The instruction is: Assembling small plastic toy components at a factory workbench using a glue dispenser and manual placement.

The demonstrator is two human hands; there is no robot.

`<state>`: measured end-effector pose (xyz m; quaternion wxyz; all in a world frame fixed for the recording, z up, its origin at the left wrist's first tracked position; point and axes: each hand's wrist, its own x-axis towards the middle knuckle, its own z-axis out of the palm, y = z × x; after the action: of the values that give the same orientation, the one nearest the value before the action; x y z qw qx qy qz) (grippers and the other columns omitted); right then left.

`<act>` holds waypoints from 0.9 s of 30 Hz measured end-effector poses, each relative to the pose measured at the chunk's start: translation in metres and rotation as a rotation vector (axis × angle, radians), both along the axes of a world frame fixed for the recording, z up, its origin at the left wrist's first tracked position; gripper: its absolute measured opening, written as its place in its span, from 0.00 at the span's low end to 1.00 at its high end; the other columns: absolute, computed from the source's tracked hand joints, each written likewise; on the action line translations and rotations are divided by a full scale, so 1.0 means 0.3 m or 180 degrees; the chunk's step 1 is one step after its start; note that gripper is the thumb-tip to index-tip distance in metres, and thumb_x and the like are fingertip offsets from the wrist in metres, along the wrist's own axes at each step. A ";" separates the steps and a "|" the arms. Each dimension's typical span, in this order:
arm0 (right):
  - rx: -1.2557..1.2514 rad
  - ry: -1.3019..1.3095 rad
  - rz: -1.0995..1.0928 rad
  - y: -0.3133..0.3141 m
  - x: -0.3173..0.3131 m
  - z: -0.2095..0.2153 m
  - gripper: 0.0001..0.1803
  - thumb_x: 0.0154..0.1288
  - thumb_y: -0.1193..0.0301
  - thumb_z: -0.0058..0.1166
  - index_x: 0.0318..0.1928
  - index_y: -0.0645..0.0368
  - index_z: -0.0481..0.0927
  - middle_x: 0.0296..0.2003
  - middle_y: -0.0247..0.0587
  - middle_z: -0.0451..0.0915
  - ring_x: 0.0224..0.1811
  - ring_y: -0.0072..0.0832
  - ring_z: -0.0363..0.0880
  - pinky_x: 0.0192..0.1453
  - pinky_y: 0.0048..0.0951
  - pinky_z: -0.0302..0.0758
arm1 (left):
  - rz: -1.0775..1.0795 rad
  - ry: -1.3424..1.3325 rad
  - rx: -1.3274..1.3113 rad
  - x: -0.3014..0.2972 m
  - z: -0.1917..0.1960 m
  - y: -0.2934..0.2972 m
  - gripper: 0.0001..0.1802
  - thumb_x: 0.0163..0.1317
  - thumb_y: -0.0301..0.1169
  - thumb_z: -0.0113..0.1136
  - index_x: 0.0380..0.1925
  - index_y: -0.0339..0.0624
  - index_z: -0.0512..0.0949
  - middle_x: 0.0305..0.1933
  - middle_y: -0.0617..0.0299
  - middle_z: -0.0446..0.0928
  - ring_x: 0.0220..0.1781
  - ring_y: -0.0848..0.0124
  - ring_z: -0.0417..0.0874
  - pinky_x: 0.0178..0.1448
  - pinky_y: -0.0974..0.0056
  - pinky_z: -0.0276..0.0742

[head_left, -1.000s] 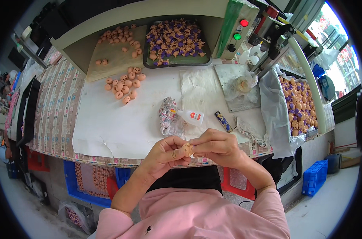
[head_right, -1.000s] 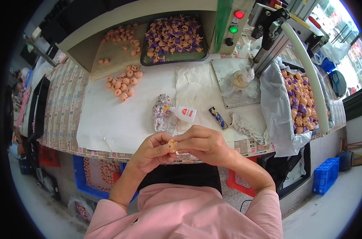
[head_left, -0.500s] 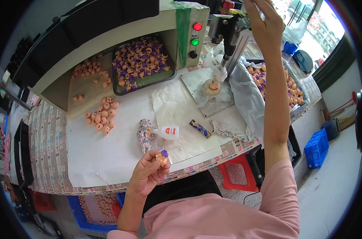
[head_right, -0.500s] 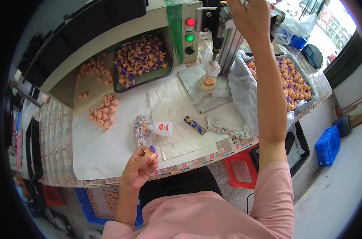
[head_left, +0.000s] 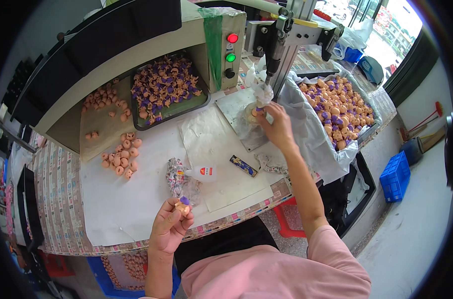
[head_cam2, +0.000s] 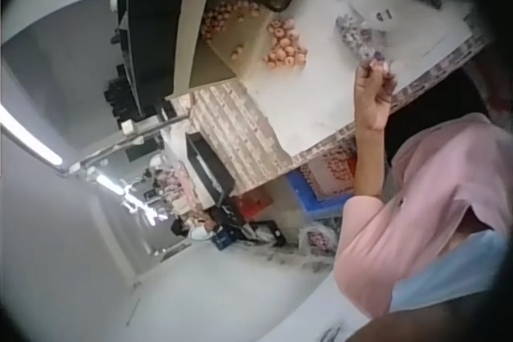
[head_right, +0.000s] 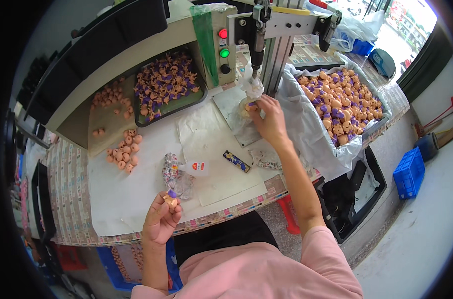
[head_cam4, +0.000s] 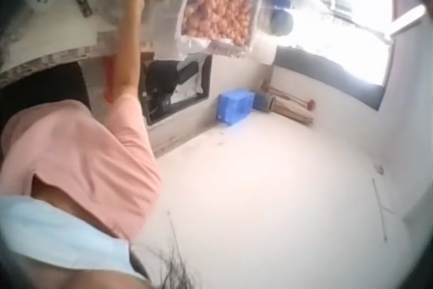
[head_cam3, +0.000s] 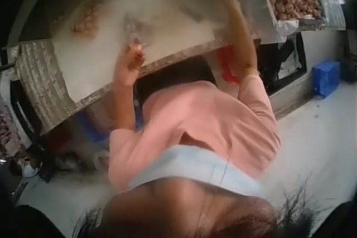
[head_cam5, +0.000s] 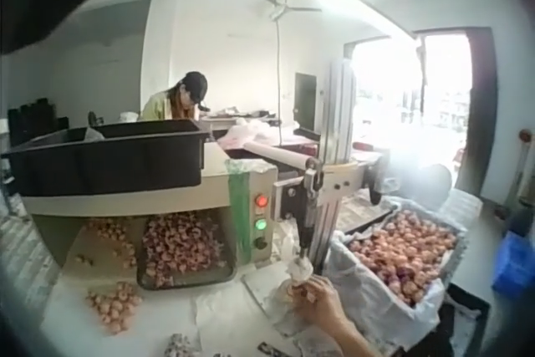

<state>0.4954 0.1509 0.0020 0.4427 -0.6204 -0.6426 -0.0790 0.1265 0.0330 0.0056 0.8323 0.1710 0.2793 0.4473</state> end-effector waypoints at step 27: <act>0.0394 0.0600 -0.0178 -0.478 0.438 0.219 0.20 0.44 0.77 0.71 0.41 0.61 0.82 0.38 0.40 0.83 0.43 0.31 0.80 0.48 0.28 0.75 | -0.0814 0.0409 0.0802 0.539 0.209 0.133 0.18 0.60 0.24 0.62 0.50 0.40 0.71 0.48 0.52 0.77 0.47 0.64 0.83 0.51 0.65 0.83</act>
<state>0.6268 0.0076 0.0678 0.5362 -0.6142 -0.5745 -0.0722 0.2882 0.0730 0.0683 0.8348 0.3361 0.2497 0.3574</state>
